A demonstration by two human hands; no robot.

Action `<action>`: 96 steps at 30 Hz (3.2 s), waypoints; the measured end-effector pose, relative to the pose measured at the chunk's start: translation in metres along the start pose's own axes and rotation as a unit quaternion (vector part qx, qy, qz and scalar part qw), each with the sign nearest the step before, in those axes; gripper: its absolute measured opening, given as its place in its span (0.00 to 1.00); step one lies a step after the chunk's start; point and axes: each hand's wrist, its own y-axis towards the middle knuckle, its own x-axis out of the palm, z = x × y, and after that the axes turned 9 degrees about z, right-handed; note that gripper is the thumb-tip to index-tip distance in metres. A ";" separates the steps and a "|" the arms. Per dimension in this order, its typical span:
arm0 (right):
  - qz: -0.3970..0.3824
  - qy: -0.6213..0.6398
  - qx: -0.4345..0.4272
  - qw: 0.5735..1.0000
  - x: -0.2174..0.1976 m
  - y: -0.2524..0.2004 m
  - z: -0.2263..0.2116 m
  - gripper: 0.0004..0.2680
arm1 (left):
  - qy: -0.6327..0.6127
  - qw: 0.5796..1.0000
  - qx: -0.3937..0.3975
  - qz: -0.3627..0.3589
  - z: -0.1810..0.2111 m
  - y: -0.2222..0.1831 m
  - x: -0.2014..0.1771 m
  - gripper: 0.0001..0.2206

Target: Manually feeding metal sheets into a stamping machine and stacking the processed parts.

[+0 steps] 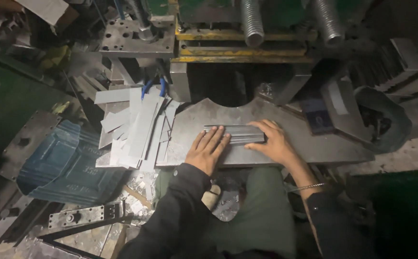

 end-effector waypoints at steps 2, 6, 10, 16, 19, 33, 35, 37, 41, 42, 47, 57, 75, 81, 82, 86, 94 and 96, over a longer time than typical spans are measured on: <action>-0.008 -0.022 -0.003 1.000 0.004 -0.001 0.007 0.26 | 0.006 1.000 -0.008 0.012 -0.001 0.002 0.005 0.26; -0.017 -0.033 0.010 0.999 0.004 -0.003 0.007 0.26 | 0.042 0.986 -0.001 0.161 0.002 0.012 0.025 0.14; 0.003 -0.015 -0.011 1.000 0.006 -0.002 0.011 0.26 | 0.047 0.987 0.023 0.150 -0.003 0.022 0.024 0.18; 0.004 -0.003 -0.016 1.000 0.009 -0.002 0.015 0.27 | 0.053 0.996 -0.002 0.070 0.000 0.033 0.014 0.15; -0.002 -0.004 0.002 1.000 0.012 -0.006 0.020 0.27 | 0.028 0.997 -0.053 -0.045 0.001 0.042 0.015 0.16; -0.019 -0.023 0.027 0.999 0.002 -0.002 0.000 0.27 | 0.069 0.996 -0.041 -0.048 -0.005 0.092 -0.019 0.13; -0.009 -0.013 0.026 1.000 0.003 -0.002 0.001 0.26 | 0.090 0.987 -0.009 -0.129 -0.002 0.100 -0.033 0.13; -0.003 -0.020 0.016 1.000 0.006 -0.002 0.008 0.27 | 0.101 0.985 0.009 -0.138 -0.012 0.111 -0.003 0.14; 0.016 -0.004 -0.003 1.000 0.010 -0.003 0.014 0.27 | 0.139 0.976 0.049 -0.158 -0.016 0.125 0.023 0.13; 0.017 -0.004 -0.002 1.000 0.012 -0.004 0.015 0.27 | 0.139 0.976 0.050 -0.158 -0.014 0.126 0.022 0.13; 0.038 -0.053 -0.016 0.998 0.018 -0.006 0.021 0.31 | 0.143 0.979 0.141 -0.022 -0.022 0.124 0.048 0.15; 0.044 -0.041 -0.012 0.998 0.019 -0.006 0.019 0.31 | 0.183 0.962 0.106 -0.175 -0.025 0.113 -0.039 0.18; 0.023 -0.067 0.000 0.997 0.020 -0.004 0.015 0.30 | -0.420 0.711 -0.511 0.239 -0.150 -0.112 -0.028 0.20; 0.042 -0.038 -0.010 0.998 0.026 -0.008 0.025 0.30 | -0.205 0.879 -0.389 0.185 -0.213 -0.109 0.004 0.16; 0.041 -0.036 -0.016 0.998 0.025 -0.008 0.023 0.30 | -0.076 0.902 -0.394 0.157 -0.209 -0.100 0.001 0.19; 0.032 -0.007 0.021 0.999 0.021 -0.008 0.010 0.29 | -0.143 0.918 -0.318 0.187 -0.159 -0.062 0.036 0.18; 0.048 0.002 -0.001 0.999 0.033 -0.009 0.041 0.27 | -0.293 0.928 -0.223 0.059 -0.040 0.009 0.012 0.51; 0.051 0.009 0.011 0.999 0.036 -0.009 0.042 0.27 | -0.319 0.919 -0.220 0.076 -0.037 0.014 0.038 0.49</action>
